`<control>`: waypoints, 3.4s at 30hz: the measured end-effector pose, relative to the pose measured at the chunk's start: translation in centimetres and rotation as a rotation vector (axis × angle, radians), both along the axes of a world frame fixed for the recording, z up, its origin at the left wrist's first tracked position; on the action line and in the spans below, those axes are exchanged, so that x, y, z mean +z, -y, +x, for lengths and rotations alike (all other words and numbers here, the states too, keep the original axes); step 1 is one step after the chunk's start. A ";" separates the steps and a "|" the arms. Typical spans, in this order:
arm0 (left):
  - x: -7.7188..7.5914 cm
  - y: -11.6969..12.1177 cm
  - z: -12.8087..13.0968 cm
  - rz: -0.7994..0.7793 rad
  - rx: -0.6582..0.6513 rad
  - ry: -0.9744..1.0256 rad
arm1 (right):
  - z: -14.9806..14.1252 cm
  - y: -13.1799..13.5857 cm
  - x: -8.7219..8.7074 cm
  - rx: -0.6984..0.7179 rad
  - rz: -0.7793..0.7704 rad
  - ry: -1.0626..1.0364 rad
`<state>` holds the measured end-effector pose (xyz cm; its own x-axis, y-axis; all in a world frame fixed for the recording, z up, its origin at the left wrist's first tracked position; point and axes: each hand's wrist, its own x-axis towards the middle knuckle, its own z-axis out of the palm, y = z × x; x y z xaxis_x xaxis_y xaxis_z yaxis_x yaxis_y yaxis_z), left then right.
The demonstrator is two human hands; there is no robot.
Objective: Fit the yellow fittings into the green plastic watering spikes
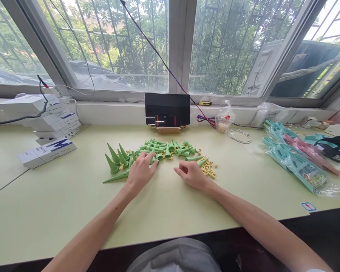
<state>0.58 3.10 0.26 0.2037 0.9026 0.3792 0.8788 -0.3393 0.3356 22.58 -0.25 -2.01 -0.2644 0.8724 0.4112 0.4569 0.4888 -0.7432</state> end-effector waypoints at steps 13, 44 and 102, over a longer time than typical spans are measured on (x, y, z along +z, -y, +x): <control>0.6 0.9 1.5 -0.185 -0.190 0.562 | 0.0 0.0 -0.2 0.005 -0.003 -0.007; -0.6 1.2 2.1 -0.418 -0.429 0.614 | -0.1 0.2 0.0 0.018 -0.003 0.018; -0.2 1.3 2.0 0.089 -0.308 0.543 | -0.3 0.2 -0.3 0.043 0.076 0.083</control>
<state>2.57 1.83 0.05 0.2072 0.7935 0.5722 0.4484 -0.5969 0.6653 22.29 -0.48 -2.28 -0.3370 0.8267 0.4506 0.4924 0.5626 -0.6640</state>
